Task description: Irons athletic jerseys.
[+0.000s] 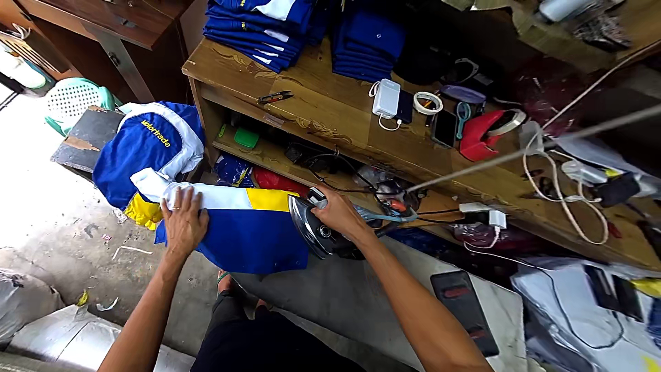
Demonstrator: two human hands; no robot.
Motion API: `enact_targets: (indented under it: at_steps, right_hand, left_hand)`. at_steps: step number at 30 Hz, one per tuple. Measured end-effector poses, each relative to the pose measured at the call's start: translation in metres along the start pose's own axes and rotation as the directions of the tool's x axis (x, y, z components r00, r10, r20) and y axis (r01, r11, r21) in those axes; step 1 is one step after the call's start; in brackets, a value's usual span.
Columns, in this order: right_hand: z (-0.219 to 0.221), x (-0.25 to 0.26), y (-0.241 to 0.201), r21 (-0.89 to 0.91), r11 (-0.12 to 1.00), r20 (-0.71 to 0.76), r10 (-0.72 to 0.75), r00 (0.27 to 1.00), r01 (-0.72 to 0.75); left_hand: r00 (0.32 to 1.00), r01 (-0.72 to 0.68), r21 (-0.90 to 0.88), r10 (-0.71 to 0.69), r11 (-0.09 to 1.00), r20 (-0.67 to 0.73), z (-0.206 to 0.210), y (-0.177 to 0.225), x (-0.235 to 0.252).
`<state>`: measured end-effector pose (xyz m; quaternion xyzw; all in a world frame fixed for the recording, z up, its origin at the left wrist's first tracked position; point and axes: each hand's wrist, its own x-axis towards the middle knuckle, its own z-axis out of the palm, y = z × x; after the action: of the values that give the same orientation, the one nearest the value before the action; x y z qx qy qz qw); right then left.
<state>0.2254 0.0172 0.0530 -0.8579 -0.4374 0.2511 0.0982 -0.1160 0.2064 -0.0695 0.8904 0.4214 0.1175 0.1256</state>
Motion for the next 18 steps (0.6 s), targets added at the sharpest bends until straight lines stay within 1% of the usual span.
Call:
enact_targets:
  at_steps: [3,4,5,8,10,12,13,15,18]
  right_hand:
    - [-0.015,-0.019,-0.005,-0.022,1.0,0.024,0.012,1.0,-0.012]
    - [-0.02,-0.026,-0.009,-0.025,1.0,0.024,0.015,1.0,-0.014]
    - [-0.025,-0.033,-0.015,-0.02,1.0,0.021,0.014,1.0,-0.013]
    - [-0.026,-0.044,-0.032,-0.001,1.0,0.034,-0.026,0.999,0.026]
    - [-0.013,-0.044,-0.041,-0.005,0.998,0.071,-0.065,0.995,0.066]
    - [0.006,-0.038,-0.049,-0.028,0.997,0.126,-0.07,0.99,0.074]
    - [0.014,-0.035,-0.051,-0.042,0.997,0.143,-0.065,0.988,0.072]
    - [0.016,-0.029,-0.051,-0.047,0.998,0.146,-0.041,0.988,0.048]
    - [0.011,-0.02,-0.036,-0.054,0.998,0.089,-0.01,0.996,0.015]
  left_hand:
    - [0.981,-0.183,-0.075,0.188,0.98,0.054,0.018,0.047,0.007]
    - [0.972,-0.214,-0.082,0.221,0.973,0.079,0.026,0.054,0.013]
    - [0.97,-0.217,-0.073,0.223,0.973,0.095,0.033,0.056,0.02]
    - [0.98,-0.166,-0.013,0.166,0.986,0.107,0.04,0.047,0.047]
    - [0.986,-0.12,-0.016,0.121,0.993,0.116,0.039,0.04,0.058]
    - [0.992,-0.087,-0.023,0.089,0.996,0.088,0.036,0.034,0.061]
    - [0.995,-0.075,-0.035,0.077,0.997,0.055,0.033,0.032,0.059]
    - [0.998,-0.059,-0.04,0.059,0.997,0.008,0.025,0.025,0.045]
    - [0.998,-0.019,-0.01,0.018,1.0,-0.061,0.02,0.004,0.008]
